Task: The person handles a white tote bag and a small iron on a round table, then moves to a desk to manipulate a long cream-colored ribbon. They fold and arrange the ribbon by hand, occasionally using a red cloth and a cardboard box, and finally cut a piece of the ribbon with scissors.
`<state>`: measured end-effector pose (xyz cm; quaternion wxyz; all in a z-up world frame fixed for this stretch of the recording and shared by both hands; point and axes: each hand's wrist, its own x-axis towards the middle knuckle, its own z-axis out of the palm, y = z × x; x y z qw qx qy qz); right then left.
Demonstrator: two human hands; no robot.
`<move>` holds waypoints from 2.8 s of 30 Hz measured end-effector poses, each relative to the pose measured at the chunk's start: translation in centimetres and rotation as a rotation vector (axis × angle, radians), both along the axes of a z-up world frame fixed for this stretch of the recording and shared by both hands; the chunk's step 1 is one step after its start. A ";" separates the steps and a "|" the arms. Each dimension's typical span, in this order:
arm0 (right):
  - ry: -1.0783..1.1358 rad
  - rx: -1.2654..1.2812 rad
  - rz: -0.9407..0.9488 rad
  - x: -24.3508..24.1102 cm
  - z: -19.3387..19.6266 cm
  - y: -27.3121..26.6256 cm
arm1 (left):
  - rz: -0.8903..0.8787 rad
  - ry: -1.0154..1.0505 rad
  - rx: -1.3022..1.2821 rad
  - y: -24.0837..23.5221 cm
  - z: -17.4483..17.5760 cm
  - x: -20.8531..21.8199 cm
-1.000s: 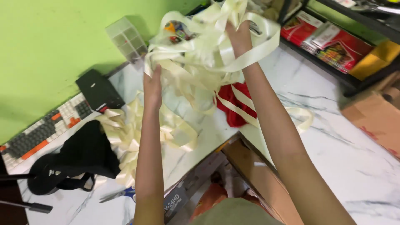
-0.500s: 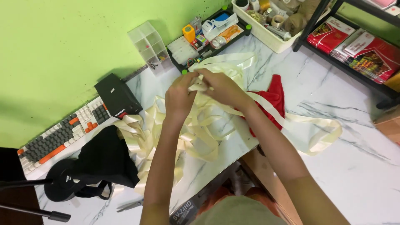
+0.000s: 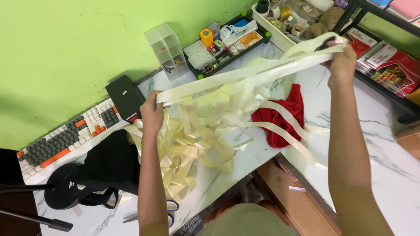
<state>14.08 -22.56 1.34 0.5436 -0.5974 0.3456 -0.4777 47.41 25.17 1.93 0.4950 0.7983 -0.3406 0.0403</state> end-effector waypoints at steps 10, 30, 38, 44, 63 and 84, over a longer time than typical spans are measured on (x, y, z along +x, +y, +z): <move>0.839 -0.866 0.495 5.7 3.6 16.5 | -0.527 0.219 -0.205 -5.7 1.1 -8.0; 1.230 -0.683 0.150 -1.3 3.9 2.9 | -0.202 -0.163 -0.018 -3.7 0.2 -0.1; 0.432 -0.661 0.902 7.0 6.9 23.3 | -0.503 -0.308 0.013 -7.7 7.8 -11.1; 0.310 -0.317 0.345 4.7 4.9 9.5 | -0.362 -0.122 -0.022 -3.2 5.1 -2.4; 0.297 -0.381 0.906 11.9 -0.6 16.2 | -0.469 -0.339 -0.013 -6.5 6.9 -8.7; 0.067 -0.034 1.005 2.6 17.7 19.0 | -0.907 -0.041 -0.012 -11.2 2.3 -14.5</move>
